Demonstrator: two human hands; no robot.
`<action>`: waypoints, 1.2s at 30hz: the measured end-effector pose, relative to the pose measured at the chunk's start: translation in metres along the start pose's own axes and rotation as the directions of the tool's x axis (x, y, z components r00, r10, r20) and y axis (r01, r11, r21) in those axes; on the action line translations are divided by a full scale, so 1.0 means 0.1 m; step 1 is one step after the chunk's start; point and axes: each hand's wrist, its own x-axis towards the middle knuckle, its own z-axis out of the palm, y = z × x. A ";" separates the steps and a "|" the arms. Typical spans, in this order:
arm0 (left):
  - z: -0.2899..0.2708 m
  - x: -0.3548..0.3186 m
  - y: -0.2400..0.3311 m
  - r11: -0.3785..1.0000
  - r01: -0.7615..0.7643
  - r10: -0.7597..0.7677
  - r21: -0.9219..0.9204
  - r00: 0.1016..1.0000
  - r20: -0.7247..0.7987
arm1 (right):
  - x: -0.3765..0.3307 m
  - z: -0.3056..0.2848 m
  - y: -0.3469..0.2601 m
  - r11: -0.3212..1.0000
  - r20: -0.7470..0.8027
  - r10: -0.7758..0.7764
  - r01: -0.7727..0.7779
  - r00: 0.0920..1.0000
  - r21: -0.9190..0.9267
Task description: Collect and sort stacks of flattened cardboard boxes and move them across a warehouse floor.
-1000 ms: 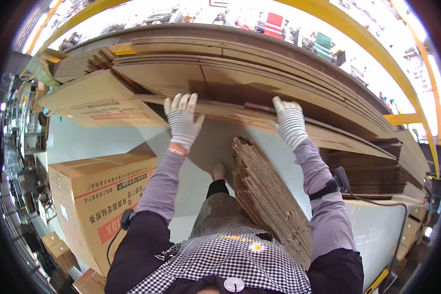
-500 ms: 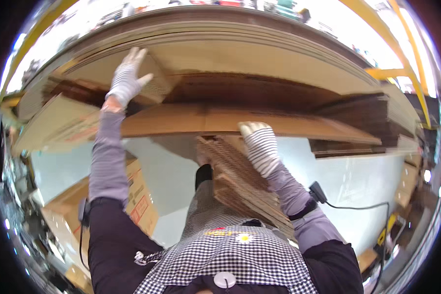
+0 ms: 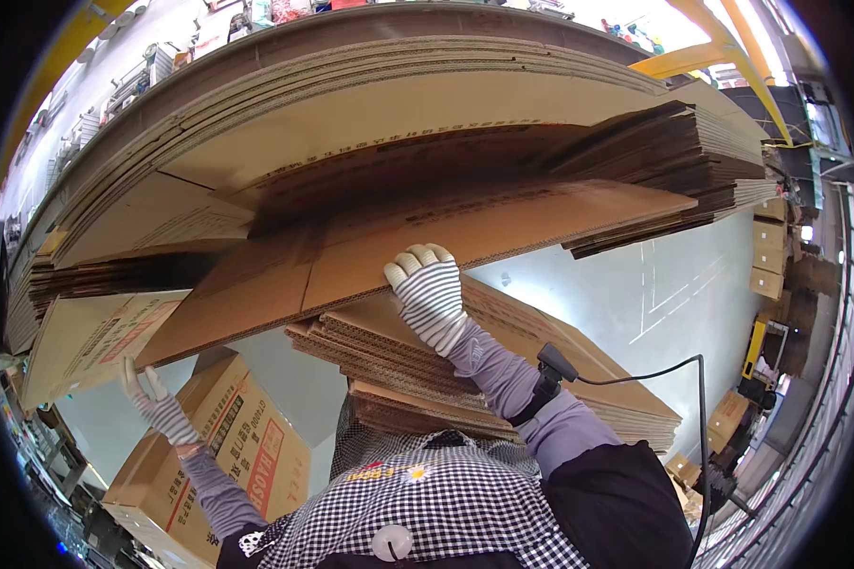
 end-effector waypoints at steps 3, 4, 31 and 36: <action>-0.18 -0.28 -0.14 0.995 0.101 -0.101 -0.007 0.994 0.029 | 0.01 -0.05 -0.11 1.000 0.027 0.006 -0.007 1.000 0.018; -0.17 -0.37 -0.13 0.991 0.130 -0.129 -0.025 0.991 0.042 | -0.01 -0.07 -0.13 1.000 0.042 0.023 -0.023 0.999 0.008; -0.52 -0.62 -0.15 0.695 0.495 -0.577 -0.521 0.817 0.006 | 1.43 -1.92 0.72 0.914 -0.337 0.083 0.063 0.938 0.401; -0.06 -0.52 -0.15 0.268 0.544 -0.680 -0.795 0.692 0.244 | 1.42 -3.57 1.65 0.846 -0.512 0.205 0.112 0.834 0.522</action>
